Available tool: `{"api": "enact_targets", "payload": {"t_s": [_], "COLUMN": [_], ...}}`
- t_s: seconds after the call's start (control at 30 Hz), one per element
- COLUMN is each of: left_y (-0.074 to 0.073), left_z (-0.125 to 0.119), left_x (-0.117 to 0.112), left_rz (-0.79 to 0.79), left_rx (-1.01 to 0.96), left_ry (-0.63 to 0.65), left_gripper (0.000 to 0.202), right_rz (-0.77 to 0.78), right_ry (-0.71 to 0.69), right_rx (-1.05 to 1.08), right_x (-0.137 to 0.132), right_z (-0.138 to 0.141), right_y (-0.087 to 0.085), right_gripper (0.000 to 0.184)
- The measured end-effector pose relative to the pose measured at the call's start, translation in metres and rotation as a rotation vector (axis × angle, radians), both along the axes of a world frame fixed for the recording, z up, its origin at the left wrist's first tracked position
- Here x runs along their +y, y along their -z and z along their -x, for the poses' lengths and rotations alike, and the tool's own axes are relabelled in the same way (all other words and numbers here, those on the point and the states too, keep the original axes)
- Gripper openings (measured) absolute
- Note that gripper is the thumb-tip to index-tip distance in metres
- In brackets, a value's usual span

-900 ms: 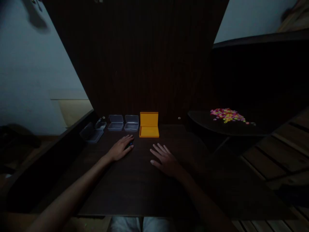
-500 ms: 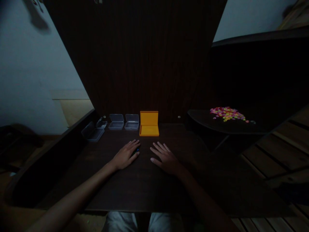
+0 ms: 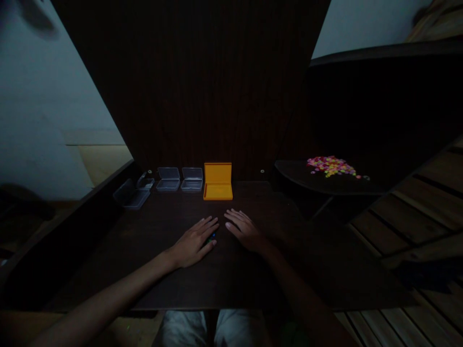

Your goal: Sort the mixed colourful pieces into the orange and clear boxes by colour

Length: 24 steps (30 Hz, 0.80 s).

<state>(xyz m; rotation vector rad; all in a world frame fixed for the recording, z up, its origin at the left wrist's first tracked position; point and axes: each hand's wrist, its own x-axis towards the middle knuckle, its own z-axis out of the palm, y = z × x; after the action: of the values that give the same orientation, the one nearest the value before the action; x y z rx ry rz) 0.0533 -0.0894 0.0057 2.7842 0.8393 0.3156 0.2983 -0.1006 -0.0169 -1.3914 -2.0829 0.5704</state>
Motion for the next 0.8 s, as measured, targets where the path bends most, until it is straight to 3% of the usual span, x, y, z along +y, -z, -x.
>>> {"api": "enact_targets", "payload": {"t_s": [0.2, 0.57, 0.8], "left_y": [-0.002, -0.015, -0.019], "left_z": [-0.007, -0.019, -0.010], "left_x": [-0.011, 0.005, 0.005], "left_rz": [0.012, 0.014, 0.060], "left_rx": [0.026, 0.073, 0.074], "left_ry": [0.058, 0.201, 0.246], "left_gripper": [0.057, 0.077, 0.086], "right_rz": [0.012, 0.003, 0.017], "right_ry": [0.002, 0.085, 0.069], "right_rx": [0.010, 0.095, 0.071], "right_x": [0.000, -0.003, -0.003], "right_z": [0.001, 0.001, 0.002], "right_y": [-0.002, -0.007, -0.005], "right_gripper": [0.051, 0.053, 0.054]}}
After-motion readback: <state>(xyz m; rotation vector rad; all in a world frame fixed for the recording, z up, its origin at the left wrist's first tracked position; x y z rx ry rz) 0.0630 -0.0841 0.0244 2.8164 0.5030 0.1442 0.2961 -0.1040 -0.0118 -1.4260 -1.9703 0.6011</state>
